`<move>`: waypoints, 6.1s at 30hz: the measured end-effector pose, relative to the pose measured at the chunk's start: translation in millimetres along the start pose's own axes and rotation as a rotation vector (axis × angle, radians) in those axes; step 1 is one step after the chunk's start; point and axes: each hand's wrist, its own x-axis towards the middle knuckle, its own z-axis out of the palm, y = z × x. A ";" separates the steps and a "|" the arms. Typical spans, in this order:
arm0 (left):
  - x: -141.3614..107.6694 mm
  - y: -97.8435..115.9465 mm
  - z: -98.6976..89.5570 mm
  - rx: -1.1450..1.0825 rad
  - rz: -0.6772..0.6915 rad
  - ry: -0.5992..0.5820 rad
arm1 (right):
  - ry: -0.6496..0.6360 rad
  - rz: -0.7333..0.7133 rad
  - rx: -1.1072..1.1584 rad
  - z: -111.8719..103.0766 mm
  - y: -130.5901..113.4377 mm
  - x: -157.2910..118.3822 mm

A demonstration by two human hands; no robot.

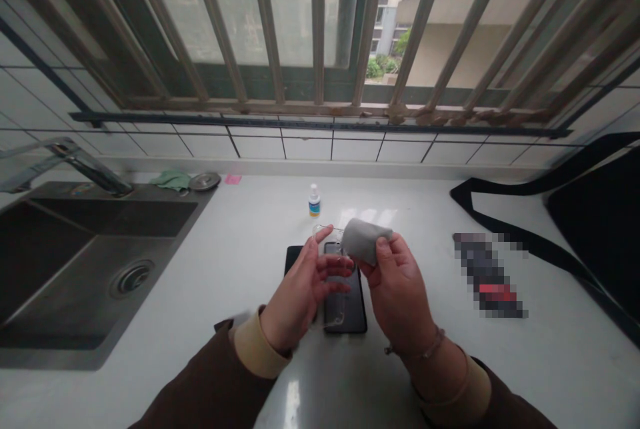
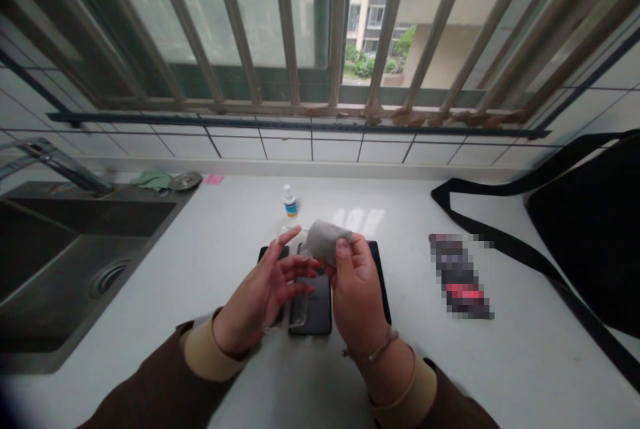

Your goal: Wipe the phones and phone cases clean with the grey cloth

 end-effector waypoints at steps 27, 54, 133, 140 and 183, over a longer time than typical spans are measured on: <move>10.8 9.0 -8.5 -0.070 0.217 0.289 | -0.799 -0.556 -1.176 -2.7 -3.1 -12.3; -7.1 14.1 -8.7 -0.162 -0.404 -0.358 | -0.210 -0.088 -0.450 -15.8 -16.7 9.5; 0.0 26.0 -12.0 0.066 0.156 0.046 | 0.131 0.056 -0.245 -9.9 -4.2 4.6; -6.4 11.4 -7.6 0.217 -0.192 -0.279 | -0.266 -0.260 -0.805 -10.1 -18.5 -4.1; -4.0 24.3 1.7 -0.400 -0.308 -0.079 | -0.122 -0.455 -0.841 -18.8 -15.8 2.5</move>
